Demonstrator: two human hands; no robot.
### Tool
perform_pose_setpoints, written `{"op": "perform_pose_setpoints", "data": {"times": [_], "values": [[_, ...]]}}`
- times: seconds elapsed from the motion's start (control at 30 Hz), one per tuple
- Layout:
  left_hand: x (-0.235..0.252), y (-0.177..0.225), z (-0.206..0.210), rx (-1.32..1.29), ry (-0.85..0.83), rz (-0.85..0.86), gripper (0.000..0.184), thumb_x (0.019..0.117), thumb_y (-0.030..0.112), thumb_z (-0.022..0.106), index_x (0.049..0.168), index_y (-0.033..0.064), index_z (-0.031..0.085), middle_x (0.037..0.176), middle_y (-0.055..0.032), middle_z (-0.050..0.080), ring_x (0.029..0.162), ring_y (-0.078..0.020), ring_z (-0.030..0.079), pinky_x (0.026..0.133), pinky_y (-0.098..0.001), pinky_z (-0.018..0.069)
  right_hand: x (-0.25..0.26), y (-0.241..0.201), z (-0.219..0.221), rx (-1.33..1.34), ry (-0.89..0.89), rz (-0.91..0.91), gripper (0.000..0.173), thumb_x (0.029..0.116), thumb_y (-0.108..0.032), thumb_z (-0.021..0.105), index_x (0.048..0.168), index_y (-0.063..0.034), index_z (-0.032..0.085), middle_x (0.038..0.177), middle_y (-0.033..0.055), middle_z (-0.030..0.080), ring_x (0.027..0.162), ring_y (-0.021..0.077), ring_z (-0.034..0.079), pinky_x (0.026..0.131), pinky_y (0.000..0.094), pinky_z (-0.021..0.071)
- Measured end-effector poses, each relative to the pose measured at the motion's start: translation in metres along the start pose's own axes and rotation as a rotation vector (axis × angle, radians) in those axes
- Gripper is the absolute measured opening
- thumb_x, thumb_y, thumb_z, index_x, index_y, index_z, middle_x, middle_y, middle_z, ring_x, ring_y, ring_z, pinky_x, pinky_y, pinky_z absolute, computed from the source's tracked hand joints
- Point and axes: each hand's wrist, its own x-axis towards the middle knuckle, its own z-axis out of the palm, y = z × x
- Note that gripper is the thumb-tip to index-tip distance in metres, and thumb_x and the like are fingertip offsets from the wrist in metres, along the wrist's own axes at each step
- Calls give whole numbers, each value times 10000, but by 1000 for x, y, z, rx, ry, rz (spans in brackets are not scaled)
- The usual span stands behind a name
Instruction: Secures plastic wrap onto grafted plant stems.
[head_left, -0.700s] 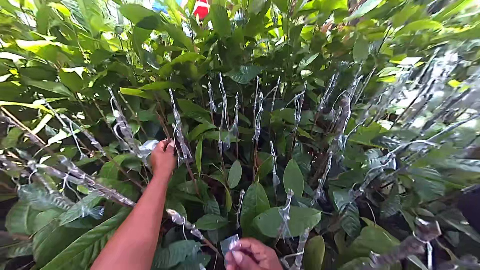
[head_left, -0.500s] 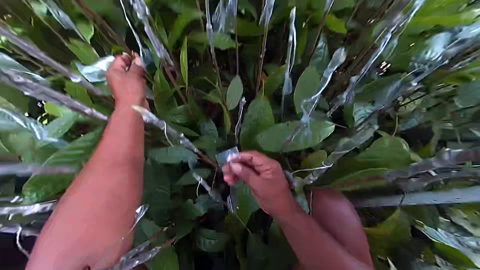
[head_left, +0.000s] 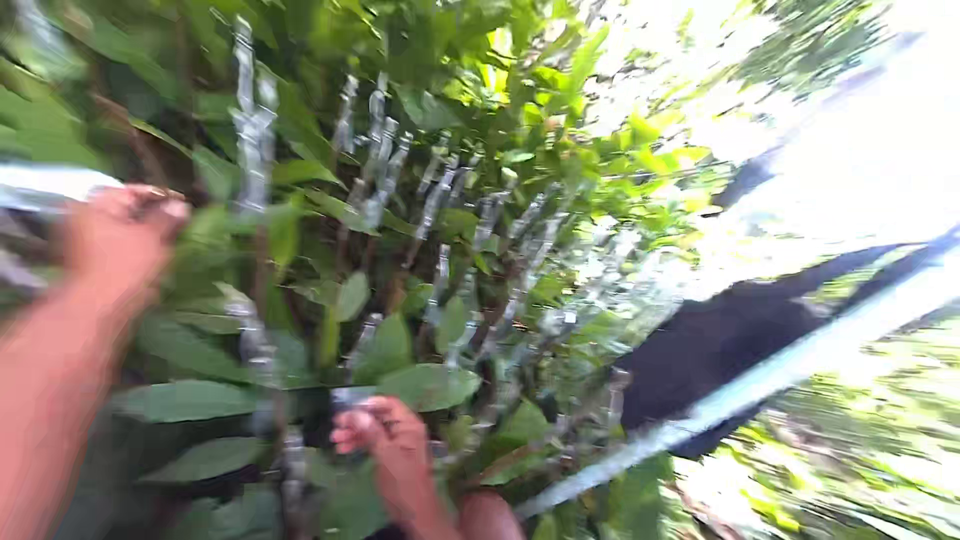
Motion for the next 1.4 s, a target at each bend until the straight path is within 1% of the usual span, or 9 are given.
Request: {"op": "perform_pose_setpoints", "data": {"times": [0.1, 0.27, 0.37, 0.47, 0.6, 0.83, 0.97, 1.13, 1.4], "values": [[-4, 12, -13, 56, 145, 81, 336, 1045, 211, 586, 1271, -35, 622, 1211, -230, 667, 1115, -327, 658, 1008, -555, 504, -2, 7, -3, -89, 26, 21, 174, 1035, -23, 504, 1189, 14, 577, 991, 85, 760, 851, 189, 756, 785, 360, 644], [16, 3, -23, 209, 56, 127, 324, 1054, 264, 577, 1277, 51, 675, 1182, -199, 706, 1093, -372, 679, 980, -630, 498, 16, -6, 6, -53, 58, -3, 197, 981, 34, 562, 1106, -46, 691, 970, 54, 761, 845, 167, 746, 800, 348, 638], [23, -6, -25, 176, 30, 196, 289, 1052, 245, 577, 1250, 65, 689, 1101, -156, 732, 982, -317, 713, 925, -583, 545, 58, -31, 24, -75, 33, -105, 164, 1000, 0, 542, 1086, -56, 670, 943, 67, 756, 800, 168, 741, 753, 329, 639], [27, -13, -36, 95, -18, 230, 285, 1042, 227, 591, 1247, 57, 695, 1095, -143, 739, 1000, -290, 717, 954, -559, 546, 112, -58, 62, -167, -76, -165, 167, 1008, -8, 534, 1120, -19, 657, 921, 66, 742, 787, 153, 727, 753, 316, 633], [34, -20, -49, -59, -107, 201, 261, 1020, 203, 637, 1222, 51, 701, 1069, -116, 740, 966, -221, 717, 937, -481, 566, 186, -78, 127, -527, -295, -188, 202, 1027, -49, 561, 1177, 55, 651, 955, 89, 733, 836, 160, 731, 795, 330, 636], [49, -36, -72, -477, -329, 68, 303, 1005, 30, 571, 1300, -36, 588, 1212, -150, 664, 970, -177, 705, 875, -340, 594, 291, -52, 196, -1186, -474, -147, 229, 1045, -160, 564, 1176, -20, 688, 1038, 98, 733, 924, 160, 722, 898, 377, 592], [50, -40, -80, -602, -350, 8, 272, 1076, 83, 467, 1294, -50, 561, 1134, -142, 700, 880, -172, 730, 807, -333, 613, 305, -48, 213, -1361, -707, -212, 273, 1036, -145, 542, 1231, -50, 709, 1161, 113, 727, 1040, 195, 709, 985, 415, 553], [51, -39, -79, -679, -343, -30, 258, 1089, 157, 488, 1209, -47, 589, 993, -125, 719, 827, -199, 740, 772, -353, 627, 309, -49, 225, -1392, -961, -331, 217, 981, -66, 605, 1136, -50, 757, 1140, 135, 728, 1068, 238, 689, 994, 453, 524], [47, -40, -81, -686, -327, -9, 132, 1033, 82, 586, 1084, -35, 620, 956, -115, 740, 829, -198, 752, 778, -347, 634, 305, -56, 231, -1474, -1009, -317, 209, 970, -65, 612, 1108, -37, 766, 1115, 169, 726, 1075, 291, 679, 997, 503, 500]]}}
